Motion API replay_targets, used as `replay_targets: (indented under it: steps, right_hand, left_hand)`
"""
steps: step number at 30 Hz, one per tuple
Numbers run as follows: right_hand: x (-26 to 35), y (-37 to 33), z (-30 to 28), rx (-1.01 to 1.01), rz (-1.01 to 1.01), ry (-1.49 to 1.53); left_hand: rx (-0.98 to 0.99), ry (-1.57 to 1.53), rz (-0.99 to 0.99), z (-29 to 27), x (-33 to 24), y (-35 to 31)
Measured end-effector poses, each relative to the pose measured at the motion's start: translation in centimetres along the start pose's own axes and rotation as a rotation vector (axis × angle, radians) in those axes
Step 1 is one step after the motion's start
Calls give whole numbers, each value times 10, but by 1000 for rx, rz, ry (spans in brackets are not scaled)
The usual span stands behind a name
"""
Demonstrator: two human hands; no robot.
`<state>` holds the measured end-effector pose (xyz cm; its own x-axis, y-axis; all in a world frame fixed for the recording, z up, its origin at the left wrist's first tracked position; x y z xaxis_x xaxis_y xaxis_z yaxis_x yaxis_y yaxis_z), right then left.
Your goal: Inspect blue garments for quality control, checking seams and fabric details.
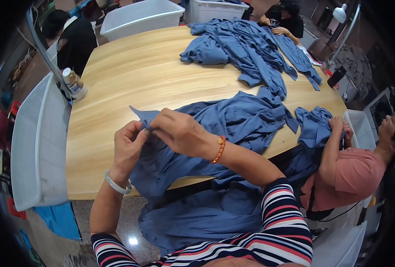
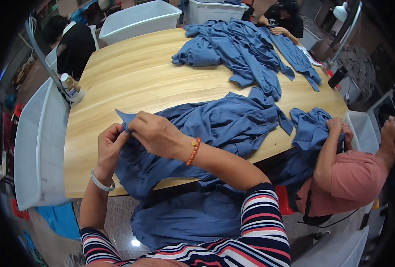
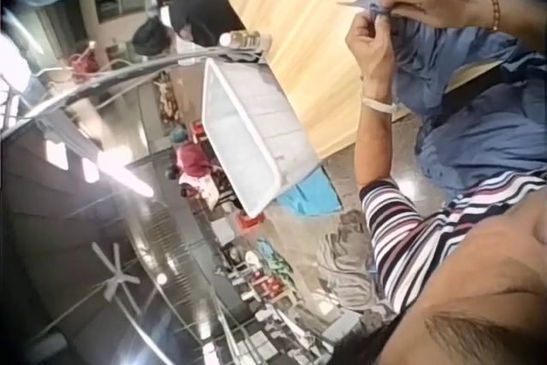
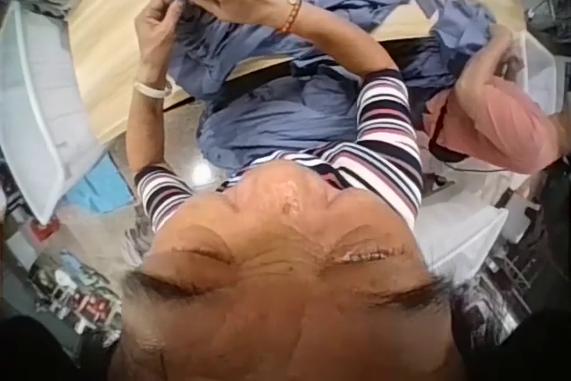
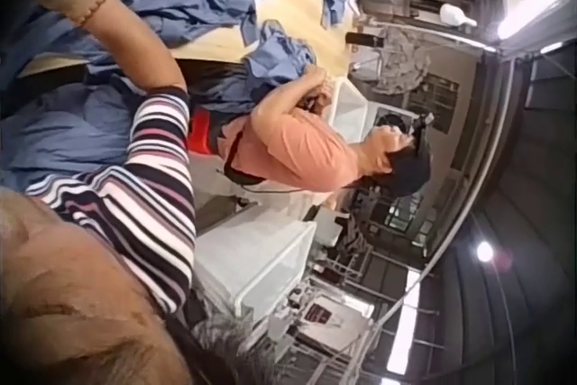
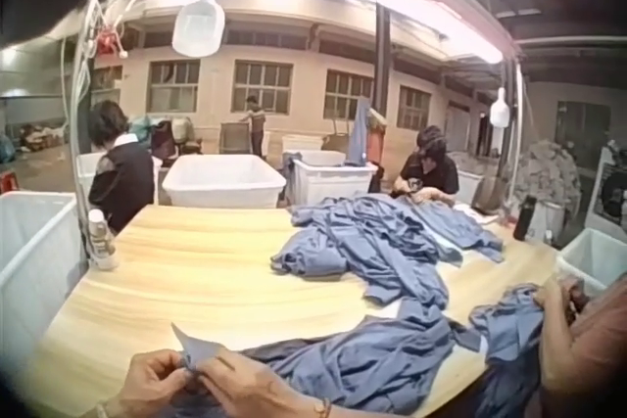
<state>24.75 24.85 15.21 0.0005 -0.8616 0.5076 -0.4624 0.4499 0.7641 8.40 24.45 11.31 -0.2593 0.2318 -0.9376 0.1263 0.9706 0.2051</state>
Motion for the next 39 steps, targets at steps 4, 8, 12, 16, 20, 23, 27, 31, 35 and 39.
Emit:
replay_targets:
  steps: [4,8,12,16,20,23,27,31,35,39]
  right_hand:
    - [1,-1,4,-41,-52,-10]
    - [1,-1,2,-15,-18,38]
    - [7,1,2,-43,21,140]
    - [-3,-2,-1,-109,138,205]
    - [-9,-5,4,18,134,190]
    - [-7,-5,7,32,119,187]
    - [-10,-6,10,24,106,151]
    - [-6,-8,11,-11,115,95]
    - [-2,-10,11,-126,203,70]
    - [1,-8,8,-213,170,51]
  left_hand:
    - [-125,224,78,-7,-3,-3]
    - [-358,465,404,0,-59,-9]
    - [56,141,169,-14,-20,-2]
    - [88,29,178,-13,-22,-1]
    - [124,-19,106,-16,-21,-3]
    - [205,-26,19,-20,-17,-3]
    - [201,-44,16,-20,-7,1]
    - [90,14,127,-10,-12,-4]
    - [-169,184,246,0,-18,-15]
    - [-359,368,384,10,-16,-27]
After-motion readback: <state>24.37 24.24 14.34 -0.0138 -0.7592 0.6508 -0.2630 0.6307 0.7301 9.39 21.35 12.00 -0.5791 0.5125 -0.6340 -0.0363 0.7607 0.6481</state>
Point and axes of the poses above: each hand's wrist, its own y-axis towards the middle knuckle, its own z-axis out of the palm, x = y × z, the point moved 5 cm from there along y, towards the middle knuckle, and after that the axes turned 14 degrees about y, right-handed, at the moved point
